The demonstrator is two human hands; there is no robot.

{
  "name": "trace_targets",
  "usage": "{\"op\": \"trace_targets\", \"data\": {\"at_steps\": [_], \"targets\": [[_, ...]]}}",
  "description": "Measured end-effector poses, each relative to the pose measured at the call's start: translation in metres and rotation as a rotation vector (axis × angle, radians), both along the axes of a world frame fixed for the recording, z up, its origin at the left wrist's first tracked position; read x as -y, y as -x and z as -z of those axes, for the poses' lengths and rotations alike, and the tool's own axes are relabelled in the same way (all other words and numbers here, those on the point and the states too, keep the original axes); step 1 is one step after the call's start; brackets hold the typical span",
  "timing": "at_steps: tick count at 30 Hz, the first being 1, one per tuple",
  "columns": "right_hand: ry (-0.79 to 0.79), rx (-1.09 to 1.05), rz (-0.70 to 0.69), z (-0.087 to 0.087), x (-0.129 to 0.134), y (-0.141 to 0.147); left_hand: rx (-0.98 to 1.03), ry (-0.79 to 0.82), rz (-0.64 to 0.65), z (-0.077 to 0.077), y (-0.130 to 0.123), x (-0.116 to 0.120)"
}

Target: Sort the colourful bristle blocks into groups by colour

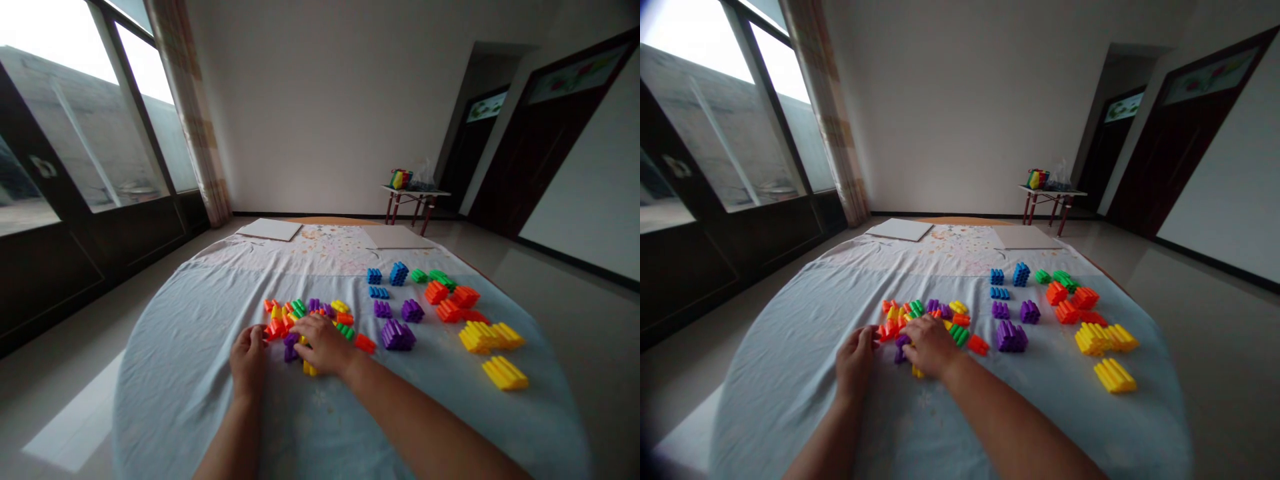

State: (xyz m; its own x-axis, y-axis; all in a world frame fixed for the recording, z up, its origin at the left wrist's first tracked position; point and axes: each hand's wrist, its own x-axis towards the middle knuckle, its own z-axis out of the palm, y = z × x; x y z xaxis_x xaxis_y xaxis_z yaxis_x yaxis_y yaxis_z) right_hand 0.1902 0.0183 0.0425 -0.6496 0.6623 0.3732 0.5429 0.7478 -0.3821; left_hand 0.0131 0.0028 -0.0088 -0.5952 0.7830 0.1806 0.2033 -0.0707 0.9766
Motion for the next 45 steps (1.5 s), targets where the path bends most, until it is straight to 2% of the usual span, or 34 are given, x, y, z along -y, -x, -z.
{"op": "trace_targets", "data": {"at_steps": [4, 8, 13, 18, 22, 25, 29, 34, 37, 45], "targets": [[0.017, 0.164, 0.104, 0.008, -0.007, 0.018, -0.003, 0.003, 0.004, 0.004, 0.003, -0.001], [0.012, 0.163, 0.126, 0.009, -0.004, 0.007, -0.004, 0.016, 0.005, 0.007, 0.004, -0.002], [0.024, -0.108, 0.106, 0.0, 0.01, -0.025, -0.003, 0.041, 0.001, 0.003, 0.004, -0.001], [0.17, -0.305, 0.153, -0.01, 0.018, -0.064, 0.015, 0.061, 0.002, 0.004, 0.008, -0.003], [0.219, -0.377, 0.207, -0.018, 0.001, -0.103, -0.002, 0.069, -0.012, 0.007, 0.011, -0.005], [0.199, -0.373, 0.325, -0.021, -0.024, -0.136, -0.01, 0.045, -0.016, 0.008, 0.011, -0.006], [0.166, -0.269, 0.49, -0.019, -0.058, -0.176, -0.017, 0.071, -0.035, 0.009, 0.012, -0.009], [0.116, 0.063, 0.584, -0.02, -0.08, -0.203, -0.026, 0.096, -0.031, 0.012, 0.015, -0.011], [0.128, 0.184, 0.568, -0.021, -0.084, -0.204, -0.047, 0.116, -0.044, 0.011, 0.015, -0.01], [0.154, 0.206, 0.411, -0.014, -0.088, -0.194, -0.05, 0.135, -0.046, 0.007, 0.011, -0.008]]}}
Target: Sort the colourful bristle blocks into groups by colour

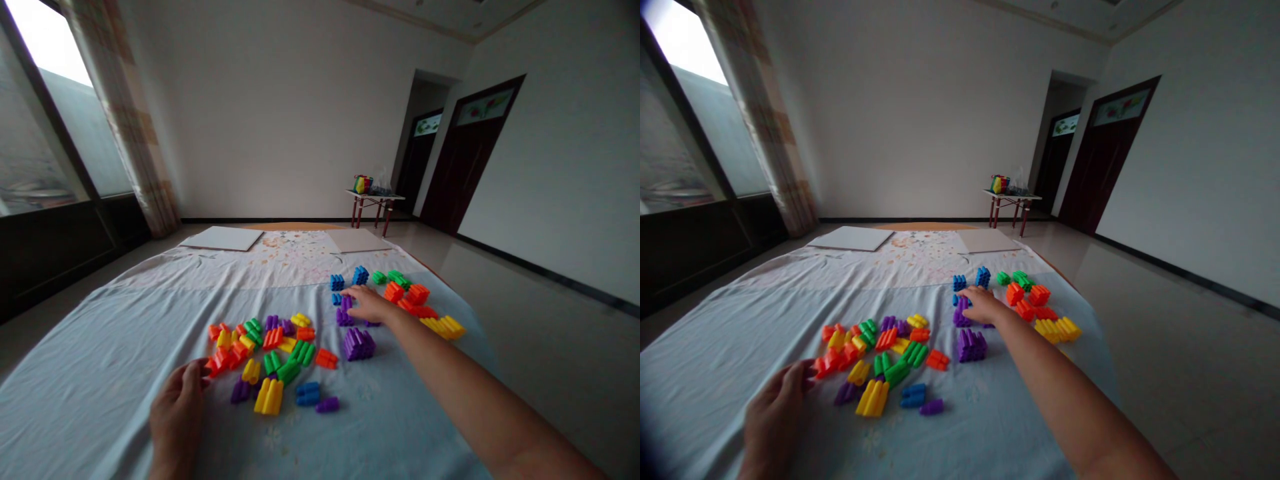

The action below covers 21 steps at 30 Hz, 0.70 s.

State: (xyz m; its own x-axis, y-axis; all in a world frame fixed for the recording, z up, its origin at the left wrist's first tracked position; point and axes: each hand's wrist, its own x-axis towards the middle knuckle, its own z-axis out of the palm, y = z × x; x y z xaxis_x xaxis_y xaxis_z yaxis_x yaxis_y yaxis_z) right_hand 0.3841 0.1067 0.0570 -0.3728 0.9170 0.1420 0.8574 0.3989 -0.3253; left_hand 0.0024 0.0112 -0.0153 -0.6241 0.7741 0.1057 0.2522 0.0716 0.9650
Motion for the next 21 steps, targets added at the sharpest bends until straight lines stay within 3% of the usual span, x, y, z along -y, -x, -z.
{"op": "trace_targets", "data": {"at_steps": [5, 14, 21], "targets": [[-0.007, -0.031, -0.049, 0.0, 0.003, -0.002, 0.014, -0.001, 0.018, 0.0, 0.0, -0.001], [0.004, -0.087, -0.003, -0.002, 0.001, -0.001, 0.017, 0.011, 0.019, 0.001, 0.001, -0.002], [0.084, -0.189, -0.067, -0.021, 0.038, -0.02, -0.028, 0.013, -0.008, -0.005, -0.004, 0.002]]}}
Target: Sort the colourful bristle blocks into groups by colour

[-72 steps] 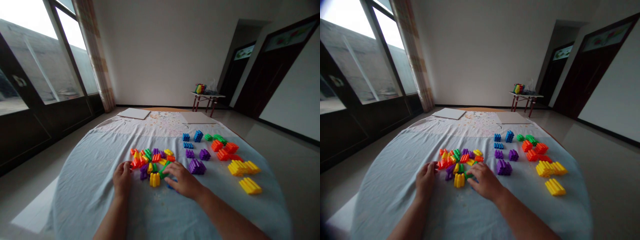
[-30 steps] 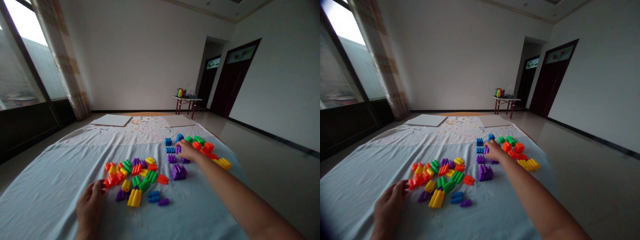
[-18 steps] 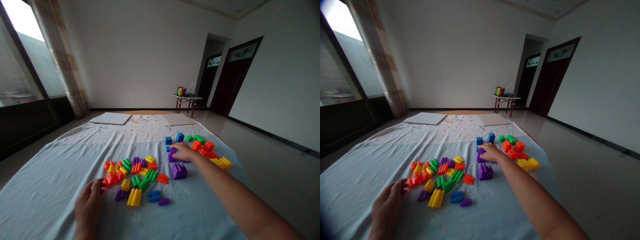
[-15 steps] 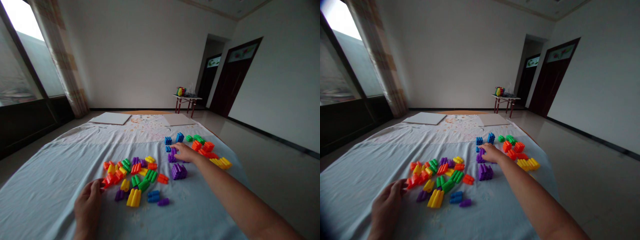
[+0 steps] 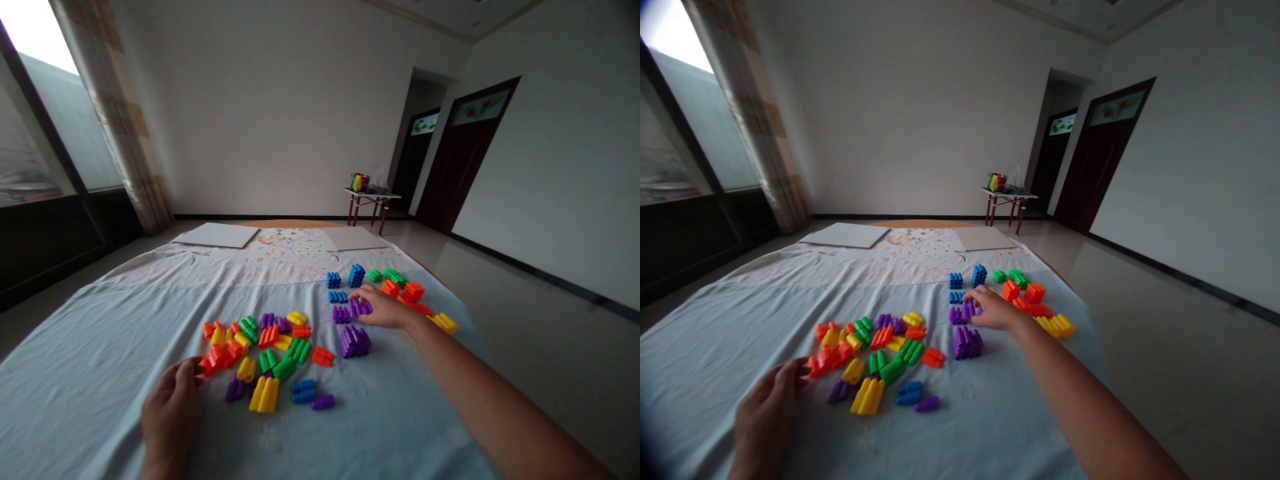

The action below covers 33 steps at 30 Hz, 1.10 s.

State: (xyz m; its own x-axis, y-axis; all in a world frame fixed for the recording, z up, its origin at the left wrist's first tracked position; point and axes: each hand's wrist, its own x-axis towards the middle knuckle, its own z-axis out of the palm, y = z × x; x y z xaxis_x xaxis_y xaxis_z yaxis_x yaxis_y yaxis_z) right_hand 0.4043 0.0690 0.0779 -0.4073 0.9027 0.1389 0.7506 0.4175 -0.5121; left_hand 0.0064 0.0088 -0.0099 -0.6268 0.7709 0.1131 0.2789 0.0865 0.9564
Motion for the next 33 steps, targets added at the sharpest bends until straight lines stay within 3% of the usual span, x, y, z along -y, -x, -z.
{"op": "trace_targets", "data": {"at_steps": [6, 16, 19, 22, 27, 33], "targets": [[0.087, 0.065, -0.048, 0.002, 0.031, -0.019, 0.011, 0.01, 0.014, 0.007, 0.005, -0.004], [0.169, -0.015, -0.046, 0.011, 0.033, -0.013, 0.039, 0.004, 0.002, 0.006, 0.004, -0.004], [0.18, -0.036, -0.029, 0.008, 0.035, -0.017, 0.045, -0.014, -0.002, 0.005, 0.002, -0.003], [0.095, -0.079, 0.016, 0.0, 0.042, -0.015, 0.063, -0.046, 0.01, 0.001, -0.001, -0.001], [-0.046, -0.212, 0.031, -0.003, 0.068, 0.032, 0.091, -0.069, 0.022, -0.002, -0.005, -0.001], [-0.042, -0.188, -0.212, 0.036, 0.092, 0.107, 0.116, -0.082, 0.03, -0.001, -0.005, 0.003]]}}
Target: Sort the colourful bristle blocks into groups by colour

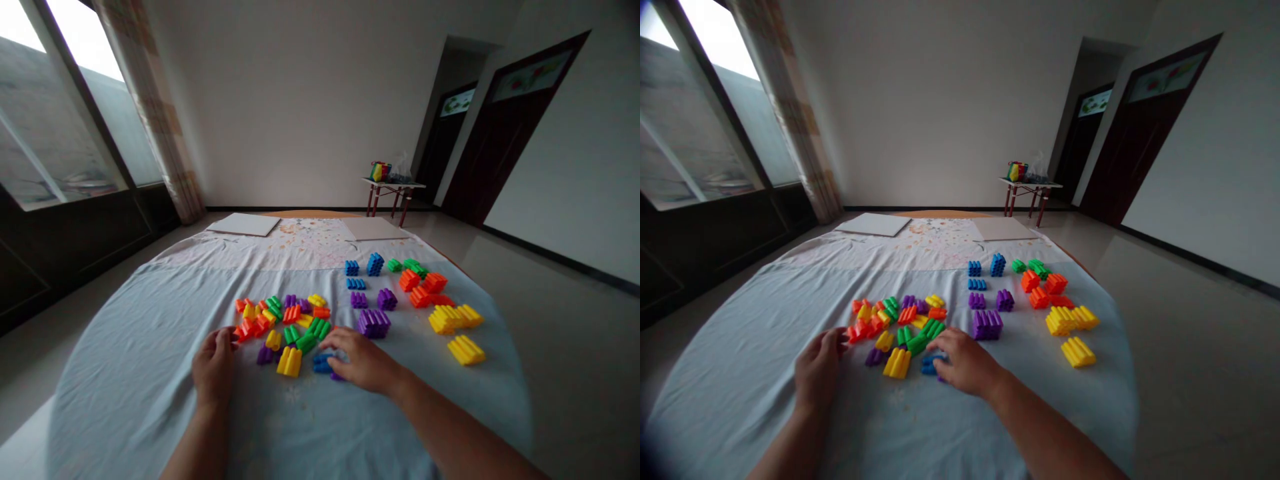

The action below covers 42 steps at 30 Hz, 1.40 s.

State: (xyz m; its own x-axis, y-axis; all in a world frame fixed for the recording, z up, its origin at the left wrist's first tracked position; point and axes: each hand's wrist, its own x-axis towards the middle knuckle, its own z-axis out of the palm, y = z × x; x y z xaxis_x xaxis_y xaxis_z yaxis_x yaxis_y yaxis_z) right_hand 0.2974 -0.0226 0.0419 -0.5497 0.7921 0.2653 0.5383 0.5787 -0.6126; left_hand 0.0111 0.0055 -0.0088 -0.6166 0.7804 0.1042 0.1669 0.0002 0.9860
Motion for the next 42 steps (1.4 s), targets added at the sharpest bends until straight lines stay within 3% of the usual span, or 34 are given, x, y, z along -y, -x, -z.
{"op": "trace_targets", "data": {"at_steps": [4, 13, 20, 24, 27, 30, 34, 38, 42], "targets": [[-0.03, 0.113, 0.01, 0.015, 0.002, 0.011, 0.019, -0.003, 0.004, -0.001, 0.0, 0.002], [0.023, 0.119, 0.062, 0.022, 0.014, 0.02, -0.001, 0.041, -0.005, -0.003, 0.003, 0.001], [-0.035, 0.156, 0.054, 0.03, 0.015, 0.018, -0.016, 0.049, 0.009, 0.007, 0.01, -0.002], [-0.026, 0.064, 0.086, 0.024, 0.017, 0.019, -0.021, 0.051, 0.009, 0.009, 0.014, -0.004], [-0.017, -0.076, 0.174, 0.007, 0.014, 0.012, -0.033, 0.071, 0.008, 0.006, 0.013, -0.004], [-0.07, -0.156, 0.311, -0.014, -0.008, -0.006, -0.052, 0.104, 0.006, 0.001, 0.01, -0.004], [-0.184, -0.059, 0.486, -0.031, -0.072, -0.038, -0.083, 0.116, 0.012, -0.002, 0.007, -0.004], [-0.127, 0.317, 0.656, -0.028, -0.135, -0.058, -0.096, 0.107, 0.018, 0.001, 0.008, -0.005], [-0.066, 0.455, 0.701, -0.017, -0.165, -0.057, -0.095, 0.102, 0.034, 0.004, 0.01, -0.004]]}}
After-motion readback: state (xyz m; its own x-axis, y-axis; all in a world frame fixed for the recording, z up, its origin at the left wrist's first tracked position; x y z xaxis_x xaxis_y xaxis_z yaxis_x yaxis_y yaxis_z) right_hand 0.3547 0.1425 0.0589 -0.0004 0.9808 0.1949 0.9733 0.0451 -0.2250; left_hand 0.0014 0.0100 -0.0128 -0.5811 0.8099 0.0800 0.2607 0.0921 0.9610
